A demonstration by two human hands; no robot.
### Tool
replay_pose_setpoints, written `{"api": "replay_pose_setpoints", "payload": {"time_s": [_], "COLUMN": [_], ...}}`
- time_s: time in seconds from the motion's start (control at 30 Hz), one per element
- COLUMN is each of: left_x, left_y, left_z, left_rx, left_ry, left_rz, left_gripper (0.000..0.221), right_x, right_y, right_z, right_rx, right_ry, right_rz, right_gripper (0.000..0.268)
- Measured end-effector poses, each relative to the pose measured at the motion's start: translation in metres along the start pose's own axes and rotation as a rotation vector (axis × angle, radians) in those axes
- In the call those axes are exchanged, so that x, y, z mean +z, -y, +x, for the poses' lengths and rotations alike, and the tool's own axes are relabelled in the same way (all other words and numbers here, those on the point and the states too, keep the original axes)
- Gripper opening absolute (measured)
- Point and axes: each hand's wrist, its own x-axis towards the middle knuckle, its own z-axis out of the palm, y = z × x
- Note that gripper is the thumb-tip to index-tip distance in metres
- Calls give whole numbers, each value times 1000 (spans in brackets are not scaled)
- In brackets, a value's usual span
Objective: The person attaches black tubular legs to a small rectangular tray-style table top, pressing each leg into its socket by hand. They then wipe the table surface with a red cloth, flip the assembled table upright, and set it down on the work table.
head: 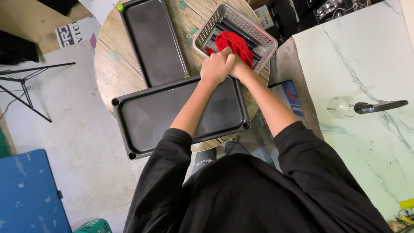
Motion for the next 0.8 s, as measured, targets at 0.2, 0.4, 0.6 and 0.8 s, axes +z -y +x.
{"api": "replay_pose_setpoints", "payload": {"time_s": [0.2,0.4,0.6,0.8], "left_x": [1,4,-19,-83], "left_y": [-2,1,13,54], "left_z": [0,-5,-26,-74], "left_rx": [-10,34,168,197], "left_ry": [-16,-63,-192,-298], "left_rz": [4,-22,20,9], "left_gripper": [41,43,38,28], "right_x": [8,5,-31,-42], "right_y": [-24,-34,54,111], "right_z": [17,30,-42,-78], "right_rx": [-184,-408,-409,-351], "right_ry": [-19,-99,-405,-455], "right_rz": [-29,-218,-328,-446], "right_gripper": [29,28,30,54]}}
